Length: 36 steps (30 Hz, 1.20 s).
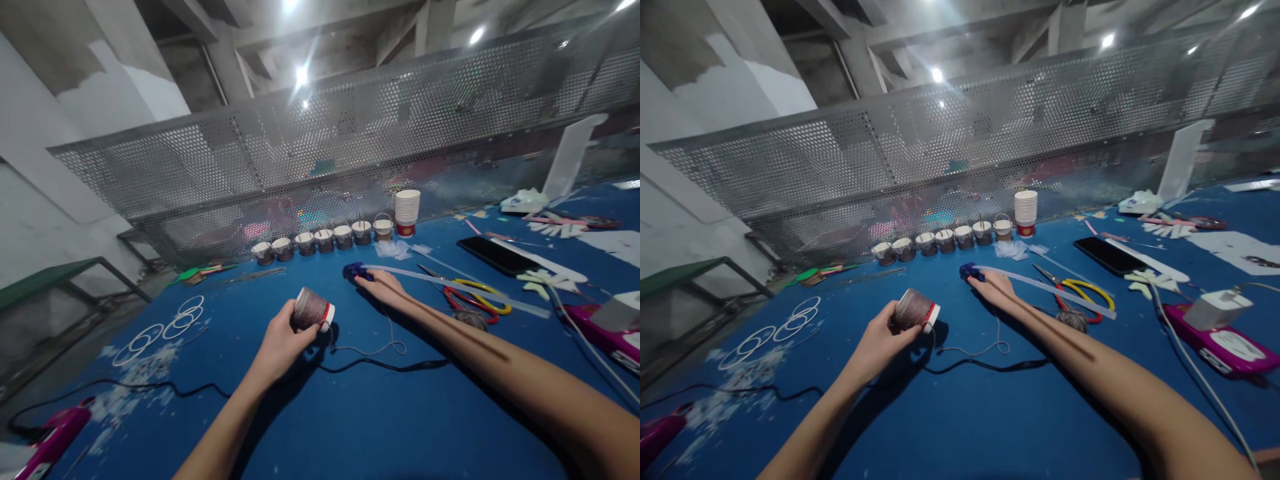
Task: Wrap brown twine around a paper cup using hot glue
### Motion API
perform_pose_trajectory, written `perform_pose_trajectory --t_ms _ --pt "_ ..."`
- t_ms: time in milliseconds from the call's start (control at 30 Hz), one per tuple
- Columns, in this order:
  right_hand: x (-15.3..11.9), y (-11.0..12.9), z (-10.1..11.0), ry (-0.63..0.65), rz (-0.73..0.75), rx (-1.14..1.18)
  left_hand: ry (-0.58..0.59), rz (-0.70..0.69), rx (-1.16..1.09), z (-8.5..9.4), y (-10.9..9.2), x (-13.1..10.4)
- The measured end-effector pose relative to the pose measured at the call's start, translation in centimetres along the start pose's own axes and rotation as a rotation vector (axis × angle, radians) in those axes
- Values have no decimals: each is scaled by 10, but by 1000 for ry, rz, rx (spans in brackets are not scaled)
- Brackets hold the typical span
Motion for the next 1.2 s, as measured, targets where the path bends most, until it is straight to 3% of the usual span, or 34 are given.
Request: perform_pose_trajectory --t_ms 367,533,633,733,800,933,1200 --pt "-5 1 10 -37 -9 -32 47 123 -185 -5 5 3" --pt "-35 -6 29 -111 88 -24 12 144 -377 -4 6 3" --pt "-66 1 38 -172 247 -3 64 188 -470 -7 4 2" --pt "-93 24 36 -272 713 111 143 224 -564 -12 -1 -2" --pt "-103 40 29 -302 907 116 207 226 -645 -15 -4 -6" --pt "-103 57 13 -362 982 22 289 222 -709 -19 -9 -13" --pt "-94 58 5 -425 1035 -83 279 244 -639 -16 -12 -16"
Point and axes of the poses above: each hand's wrist, its own x-axis towards the middle knuckle, its own z-axis out of the back of the hand, y = z × x, the point moved 1 cm from there along x, towards the middle knuckle, and after that the axes turned 4 degrees about -y, right-handed, at the moved point
